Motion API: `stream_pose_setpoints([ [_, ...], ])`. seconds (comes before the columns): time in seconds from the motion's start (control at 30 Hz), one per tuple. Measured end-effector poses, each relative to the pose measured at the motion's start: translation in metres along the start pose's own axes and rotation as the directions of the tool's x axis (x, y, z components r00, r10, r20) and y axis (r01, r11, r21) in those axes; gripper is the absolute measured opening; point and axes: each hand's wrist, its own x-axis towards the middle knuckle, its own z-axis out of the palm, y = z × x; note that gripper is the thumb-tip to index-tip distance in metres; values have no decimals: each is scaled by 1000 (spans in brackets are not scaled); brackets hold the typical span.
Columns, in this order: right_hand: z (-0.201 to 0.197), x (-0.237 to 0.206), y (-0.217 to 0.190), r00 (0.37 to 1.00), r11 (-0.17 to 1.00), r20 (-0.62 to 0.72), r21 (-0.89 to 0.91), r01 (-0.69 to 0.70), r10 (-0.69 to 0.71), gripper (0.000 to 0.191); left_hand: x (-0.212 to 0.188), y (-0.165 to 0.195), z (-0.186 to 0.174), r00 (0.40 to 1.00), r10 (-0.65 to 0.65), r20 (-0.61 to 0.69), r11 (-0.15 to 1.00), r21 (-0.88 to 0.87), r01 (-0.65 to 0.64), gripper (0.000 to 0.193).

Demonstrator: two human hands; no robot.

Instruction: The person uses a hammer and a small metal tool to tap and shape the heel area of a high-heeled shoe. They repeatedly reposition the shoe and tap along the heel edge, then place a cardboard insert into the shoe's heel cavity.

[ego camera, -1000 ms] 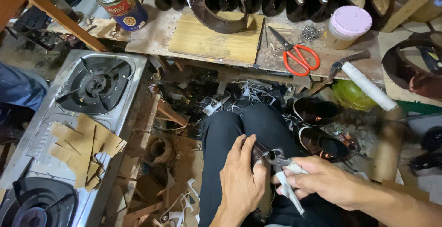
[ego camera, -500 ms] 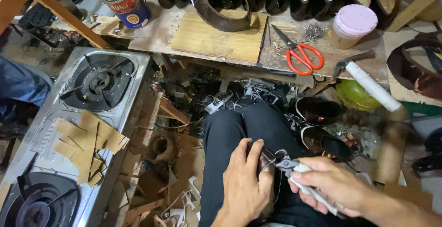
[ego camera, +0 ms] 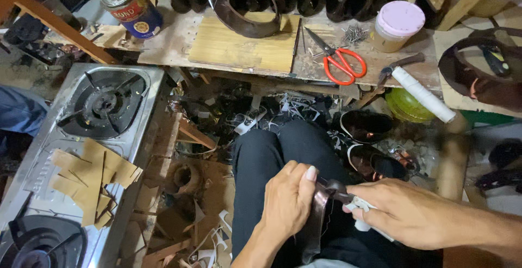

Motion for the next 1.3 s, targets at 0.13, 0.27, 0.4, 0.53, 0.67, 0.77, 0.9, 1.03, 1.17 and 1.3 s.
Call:
stream_pose_setpoints([
  [0.13,-16,-8,-12,984,981,35,-84,175,-172,21,5,7,1,998,44,37,996,77,-46,28],
  [0.27,-6,-5,-14,930,935,-104,-88,344,-352,33,5,-1,3,998,55,43,996,66,-58,31],
  [0.4,15,9,-3,903,935,-248,-151,321,-350,36,5,-12,2,999,32,-29,994,-99,-34,33],
  [0.53,24,12,14,924,946,-207,-114,303,-321,35,1,-14,3,998,43,-51,985,-162,-51,32],
  [0.67,21,-1,30,918,929,-152,-116,351,-366,35,-13,-17,-4,995,17,93,986,-169,-1,25],
  [0.77,19,-16,46,934,929,-86,-166,330,-347,42,-35,-29,-20,928,-208,309,765,-540,351,66],
  [0.9,28,-32,73,905,907,-116,-163,389,-409,46,-62,-40,-14,925,-146,351,769,-548,329,63],
  [1.03,39,-36,92,898,899,-152,-229,374,-413,49,-74,-42,-3,872,-216,439,652,-599,464,54],
  [1.17,45,-35,97,912,925,-157,-102,366,-378,45,-68,-42,-5,868,-210,450,659,-591,466,45],
  [1.3,48,-30,100,909,923,-204,-209,322,-364,46,-65,-48,-4,814,-239,530,541,-623,564,44],
])
